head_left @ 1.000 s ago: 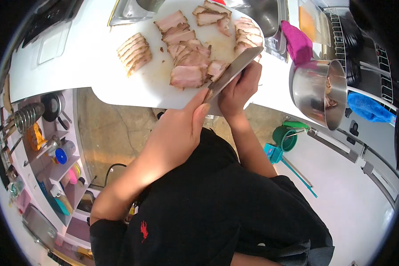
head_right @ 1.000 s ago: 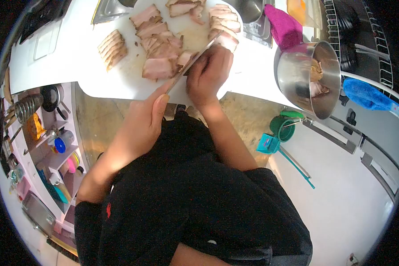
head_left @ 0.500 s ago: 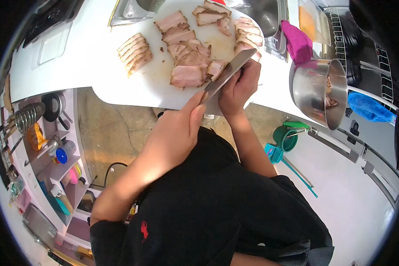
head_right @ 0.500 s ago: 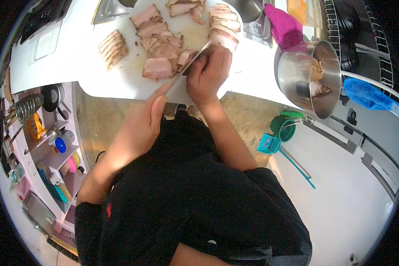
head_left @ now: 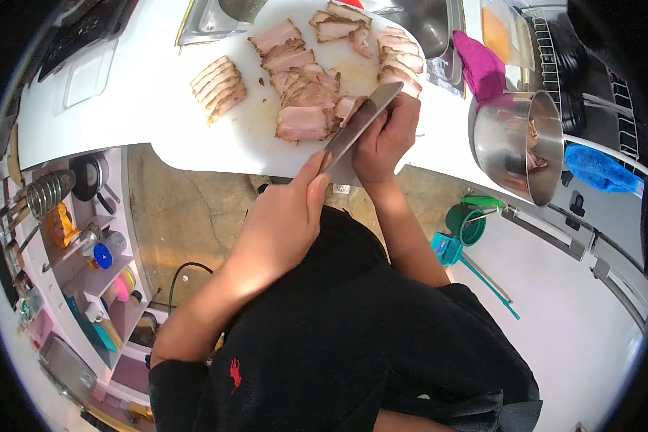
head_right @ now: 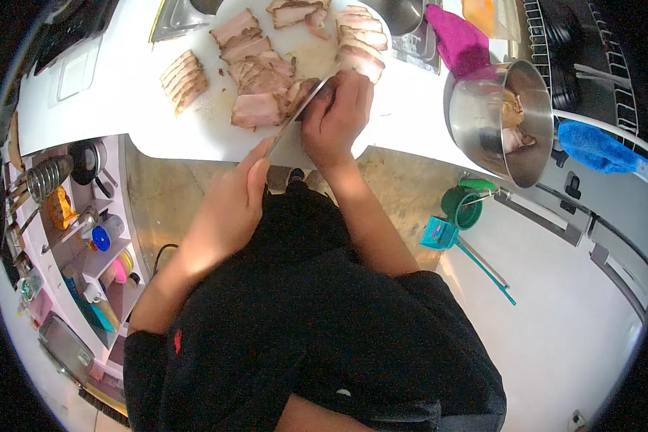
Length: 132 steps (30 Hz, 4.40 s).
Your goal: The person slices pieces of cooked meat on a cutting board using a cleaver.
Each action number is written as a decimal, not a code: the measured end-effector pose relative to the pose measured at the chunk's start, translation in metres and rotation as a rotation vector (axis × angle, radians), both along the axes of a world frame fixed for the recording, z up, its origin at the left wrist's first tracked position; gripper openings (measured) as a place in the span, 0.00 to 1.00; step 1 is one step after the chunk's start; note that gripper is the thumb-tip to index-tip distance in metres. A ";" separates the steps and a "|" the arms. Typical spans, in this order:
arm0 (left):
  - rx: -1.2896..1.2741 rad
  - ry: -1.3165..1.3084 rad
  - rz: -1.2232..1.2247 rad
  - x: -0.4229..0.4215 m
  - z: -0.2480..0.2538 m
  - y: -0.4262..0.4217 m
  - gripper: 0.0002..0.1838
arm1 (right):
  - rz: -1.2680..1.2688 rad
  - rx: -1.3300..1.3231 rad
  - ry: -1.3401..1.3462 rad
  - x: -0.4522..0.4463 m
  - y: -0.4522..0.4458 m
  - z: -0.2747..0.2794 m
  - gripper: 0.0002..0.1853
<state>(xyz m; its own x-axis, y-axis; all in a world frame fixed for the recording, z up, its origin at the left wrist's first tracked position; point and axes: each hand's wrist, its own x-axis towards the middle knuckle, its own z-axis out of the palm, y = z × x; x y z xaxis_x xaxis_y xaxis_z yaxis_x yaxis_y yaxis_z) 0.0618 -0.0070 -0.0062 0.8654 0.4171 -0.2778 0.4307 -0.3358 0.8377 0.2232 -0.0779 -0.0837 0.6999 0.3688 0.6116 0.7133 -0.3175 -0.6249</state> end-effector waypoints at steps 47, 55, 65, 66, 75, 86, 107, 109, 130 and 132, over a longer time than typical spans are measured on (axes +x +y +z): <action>-0.101 0.141 -0.012 -0.038 0.027 -0.011 0.24 | 0.041 0.063 -0.028 0.001 -0.006 -0.007 0.09; -0.078 0.122 -0.025 -0.029 0.032 -0.005 0.24 | 0.019 0.063 0.011 -0.001 -0.003 -0.004 0.05; -0.030 -0.036 0.005 0.006 0.022 0.001 0.21 | 0.006 0.081 0.051 0.000 0.000 -0.002 0.05; -0.037 -0.042 0.016 0.004 0.022 -0.001 0.21 | -0.004 0.047 0.044 -0.001 0.000 -0.002 0.04; -0.072 0.082 -0.004 -0.028 0.018 -0.007 0.22 | 0.040 0.028 -0.030 0.001 -0.002 -0.002 0.03; -0.091 -0.096 0.021 0.011 0.013 0.001 0.22 | 0.003 -0.001 0.038 -0.001 -0.003 0.001 0.03; -0.034 0.015 -0.025 0.000 0.000 0.003 0.22 | 0.023 0.034 0.035 0.001 -0.003 -0.002 0.02; -0.030 0.078 -0.039 -0.015 0.005 0.003 0.22 | 0.033 0.029 -0.007 0.002 -0.002 0.000 0.02; 0.024 0.005 0.007 0.007 -0.002 -0.002 0.18 | 0.026 0.000 0.025 0.000 -0.001 0.003 0.03; 0.070 -0.029 -0.018 0.023 -0.006 -0.001 0.18 | 0.023 0.005 0.040 -0.001 -0.002 0.001 0.03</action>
